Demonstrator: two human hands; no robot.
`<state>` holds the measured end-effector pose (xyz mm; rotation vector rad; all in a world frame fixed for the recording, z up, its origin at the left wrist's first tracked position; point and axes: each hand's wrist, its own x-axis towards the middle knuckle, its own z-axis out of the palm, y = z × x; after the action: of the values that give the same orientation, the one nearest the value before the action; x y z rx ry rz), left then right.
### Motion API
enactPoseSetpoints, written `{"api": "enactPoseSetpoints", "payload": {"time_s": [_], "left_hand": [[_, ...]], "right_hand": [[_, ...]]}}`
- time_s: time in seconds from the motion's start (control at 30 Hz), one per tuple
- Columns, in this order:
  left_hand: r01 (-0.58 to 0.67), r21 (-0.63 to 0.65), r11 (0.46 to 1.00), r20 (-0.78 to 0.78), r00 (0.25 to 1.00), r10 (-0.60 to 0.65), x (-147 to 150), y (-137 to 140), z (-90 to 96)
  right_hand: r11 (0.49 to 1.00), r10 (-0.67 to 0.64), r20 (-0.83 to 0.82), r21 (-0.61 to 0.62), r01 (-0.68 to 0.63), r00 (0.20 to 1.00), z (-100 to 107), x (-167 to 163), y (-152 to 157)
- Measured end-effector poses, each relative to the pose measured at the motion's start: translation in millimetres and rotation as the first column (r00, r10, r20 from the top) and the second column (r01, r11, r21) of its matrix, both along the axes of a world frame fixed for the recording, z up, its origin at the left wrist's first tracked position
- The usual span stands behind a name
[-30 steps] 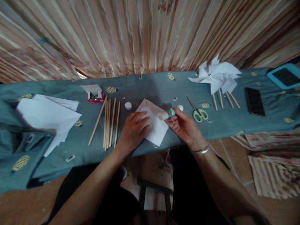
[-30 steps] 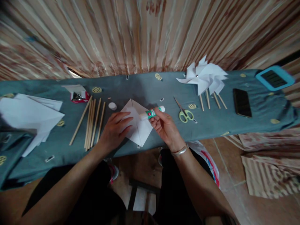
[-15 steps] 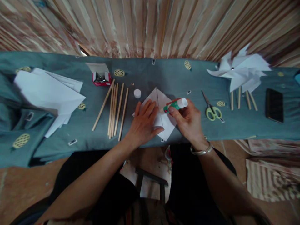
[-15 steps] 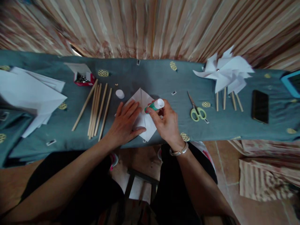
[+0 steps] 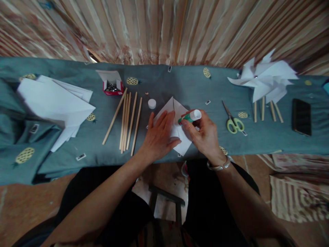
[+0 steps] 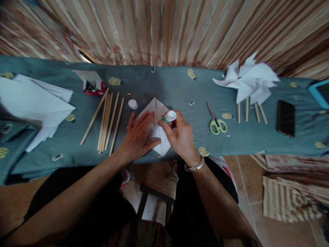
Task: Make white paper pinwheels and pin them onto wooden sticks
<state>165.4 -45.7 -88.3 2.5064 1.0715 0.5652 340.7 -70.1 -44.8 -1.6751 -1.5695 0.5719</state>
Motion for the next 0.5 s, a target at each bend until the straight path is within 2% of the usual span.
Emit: {"api": "enactPoseSetpoints", "payload": {"time_s": [0.17,0.5], "left_hand": [[-0.024,0.013,1.000,-0.002,1.000,0.024,0.6,-0.3,-1.9],[-0.046,0.024,0.999,0.001,0.999,0.046,3.1,-0.7,-5.8]], "right_hand": [[1.000,-0.015,0.064,-0.013,0.016,0.998,2.0,-2.2,0.5],[0.999,-0.006,0.051,-0.032,0.007,0.999,0.6,-5.2,1.5]]}}
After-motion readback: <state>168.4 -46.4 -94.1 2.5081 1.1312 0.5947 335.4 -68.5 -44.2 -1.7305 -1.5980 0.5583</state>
